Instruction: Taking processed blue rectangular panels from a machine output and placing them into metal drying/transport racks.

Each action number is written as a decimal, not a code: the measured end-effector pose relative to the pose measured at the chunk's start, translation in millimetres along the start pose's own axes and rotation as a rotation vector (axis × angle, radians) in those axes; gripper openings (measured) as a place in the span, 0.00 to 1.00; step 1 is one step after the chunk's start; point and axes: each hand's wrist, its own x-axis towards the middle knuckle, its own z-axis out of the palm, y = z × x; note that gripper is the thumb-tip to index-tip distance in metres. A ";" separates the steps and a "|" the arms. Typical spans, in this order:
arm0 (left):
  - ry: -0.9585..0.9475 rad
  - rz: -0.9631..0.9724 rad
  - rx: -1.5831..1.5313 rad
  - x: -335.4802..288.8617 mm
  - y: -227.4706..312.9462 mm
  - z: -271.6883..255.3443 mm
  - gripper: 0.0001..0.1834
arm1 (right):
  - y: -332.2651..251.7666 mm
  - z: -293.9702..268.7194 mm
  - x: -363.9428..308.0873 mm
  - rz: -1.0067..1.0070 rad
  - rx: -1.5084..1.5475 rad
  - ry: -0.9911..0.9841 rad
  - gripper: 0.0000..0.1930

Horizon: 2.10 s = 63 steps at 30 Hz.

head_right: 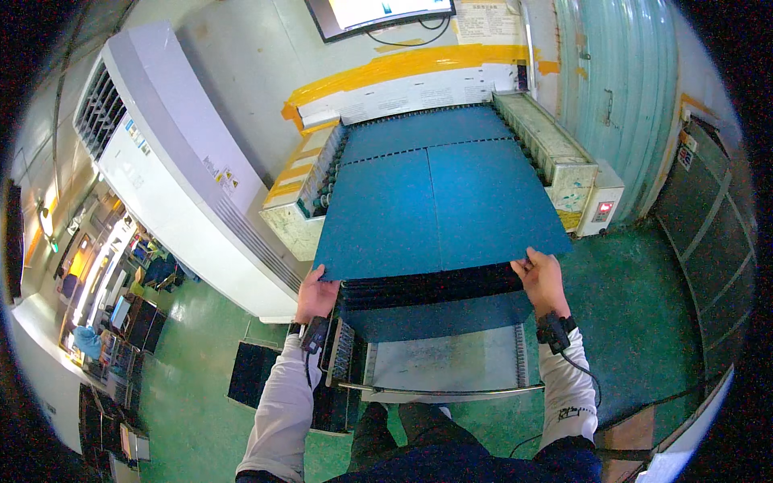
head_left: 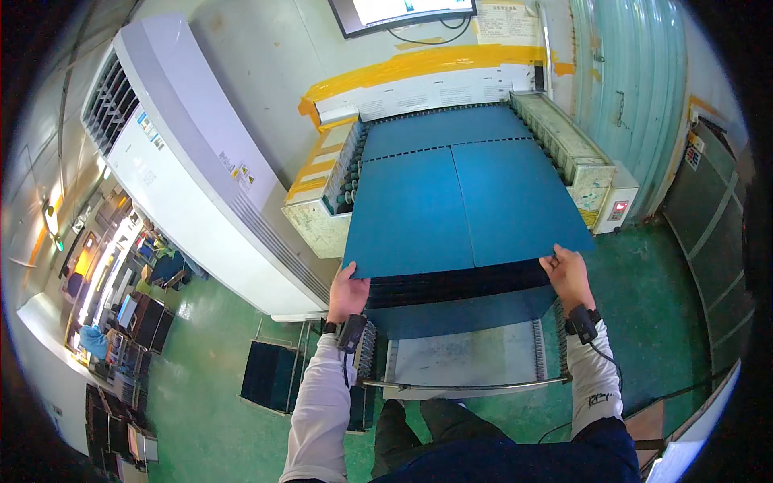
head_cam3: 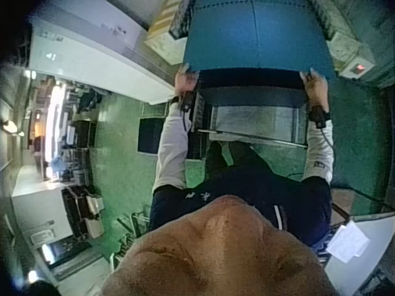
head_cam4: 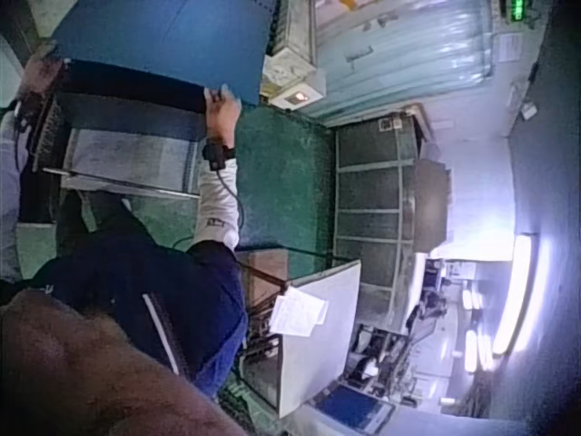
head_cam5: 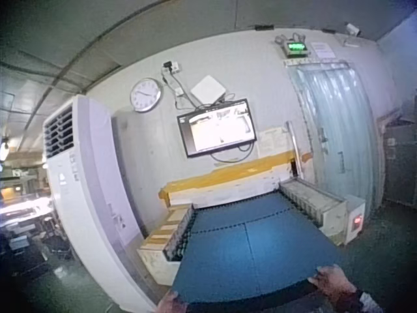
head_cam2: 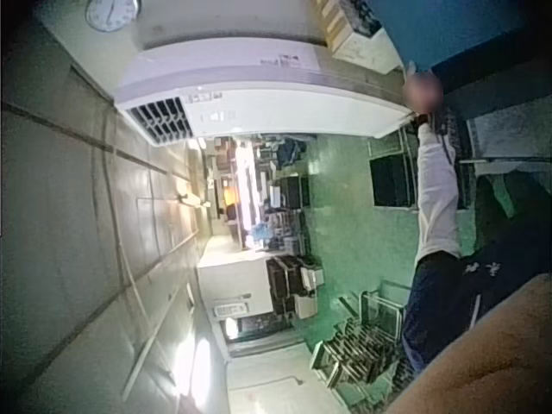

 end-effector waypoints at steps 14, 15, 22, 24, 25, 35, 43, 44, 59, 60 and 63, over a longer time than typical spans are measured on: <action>0.059 -0.017 -0.077 23.5 -3.9 -3.6 0.08 | -2.2 2.8 17.1 -0.001 -0.038 -0.006 0.07; 0.060 -0.012 -0.080 22.8 -4.5 -1.5 0.08 | -1.4 3.0 18.4 -0.006 -0.043 0.000 0.07; 0.070 -0.012 -0.073 29.6 -3.1 -2.0 0.08 | -1.4 6.1 26.2 0.019 -0.023 -0.023 0.08; 0.071 -0.011 -0.077 31.1 -3.2 -1.2 0.08 | -2.5 8.9 26.1 0.023 -0.031 -0.005 0.09; 0.072 -0.011 -0.079 31.7 -3.0 -1.2 0.07 | -3.1 10.9 25.7 0.026 -0.035 0.004 0.09; 0.107 -0.007 -0.124 35.3 -7.4 6.5 0.06 | 5.0 -6.2 45.6 0.019 0.003 -0.066 0.08; 0.083 -0.007 -0.134 43.2 -7.6 -7.9 0.06 | 1.7 10.0 45.0 0.063 0.008 -0.025 0.06; 0.084 -0.014 -0.124 41.5 -8.1 -8.7 0.06 | 3.9 7.4 48.4 0.055 -0.001 -0.033 0.06; -0.023 -0.036 -0.037 43.9 -11.3 5.8 0.06 | 4.3 -2.5 75.5 0.043 -0.039 -0.082 0.04; -0.028 -0.032 -0.039 44.1 -10.2 6.9 0.07 | 2.7 2.3 73.0 0.046 -0.049 -0.073 0.04; -0.022 -0.030 -0.036 44.8 -9.1 9.9 0.09 | 2.4 5.4 74.7 0.060 -0.044 -0.069 0.04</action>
